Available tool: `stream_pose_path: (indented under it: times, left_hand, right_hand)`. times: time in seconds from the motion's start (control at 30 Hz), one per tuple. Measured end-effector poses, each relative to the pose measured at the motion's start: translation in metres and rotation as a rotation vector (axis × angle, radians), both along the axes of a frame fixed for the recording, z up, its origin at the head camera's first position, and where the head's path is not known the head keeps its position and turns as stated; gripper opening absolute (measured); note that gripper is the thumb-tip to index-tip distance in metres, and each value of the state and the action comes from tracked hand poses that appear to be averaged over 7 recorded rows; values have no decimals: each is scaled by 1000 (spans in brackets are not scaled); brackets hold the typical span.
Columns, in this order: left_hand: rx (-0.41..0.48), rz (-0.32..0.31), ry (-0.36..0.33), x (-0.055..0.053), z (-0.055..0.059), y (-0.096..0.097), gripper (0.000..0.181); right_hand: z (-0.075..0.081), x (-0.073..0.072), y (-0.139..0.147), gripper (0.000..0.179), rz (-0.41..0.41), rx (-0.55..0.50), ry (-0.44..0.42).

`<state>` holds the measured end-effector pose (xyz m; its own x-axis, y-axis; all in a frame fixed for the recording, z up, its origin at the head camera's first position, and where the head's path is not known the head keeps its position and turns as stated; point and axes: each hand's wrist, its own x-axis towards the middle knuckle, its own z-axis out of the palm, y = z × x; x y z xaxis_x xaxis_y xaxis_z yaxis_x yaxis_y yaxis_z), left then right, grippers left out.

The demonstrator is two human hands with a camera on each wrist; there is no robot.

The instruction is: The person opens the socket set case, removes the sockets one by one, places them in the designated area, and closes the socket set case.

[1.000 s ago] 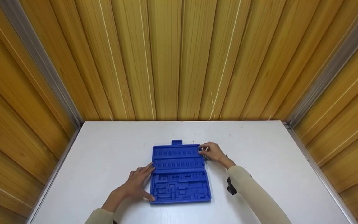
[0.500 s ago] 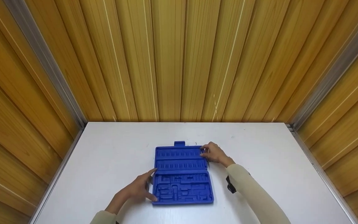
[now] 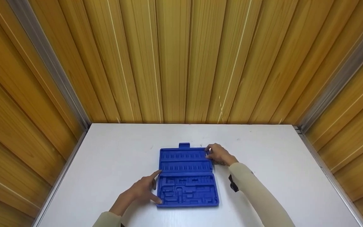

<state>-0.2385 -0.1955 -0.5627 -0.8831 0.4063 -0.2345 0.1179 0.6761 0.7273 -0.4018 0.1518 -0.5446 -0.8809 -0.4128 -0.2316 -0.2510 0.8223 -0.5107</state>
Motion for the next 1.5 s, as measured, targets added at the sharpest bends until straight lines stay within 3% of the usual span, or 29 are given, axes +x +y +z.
stream_pose_path:
  times: [0.17, 0.3, 0.47, 0.7, 0.9, 1.27, 1.5]
  left_hand:
    - [49, -19, 5, 0, 0, 1, 118]
    - [69, -27, 9, 0, 2, 2, 117]
    - [128, -52, -13, -2, 5, 4, 118]
    - [172, -57, -43, -4, 5, 7, 119]
    - [136, -47, -43, -6, 6, 9, 119]
    - [75, -62, -32, -6, 10, 6, 121]
    - [80, -49, -59, -3, 11, 5, 122]
  right_hand:
    - [-1, 3, 7, 32, -18, -114, -6]
    - [-2, 5, 8, 22, -17, -190, 47]
    - [-4, 8, 7, 7, -25, -202, 118]
    - [-4, 10, 13, 9, -72, -288, 134]
    - [-6, 9, 20, 11, -59, -382, 110]
    - [-6, 15, 22, 15, -131, -587, 55]
    - [7, 18, 37, 27, -196, -630, -85]
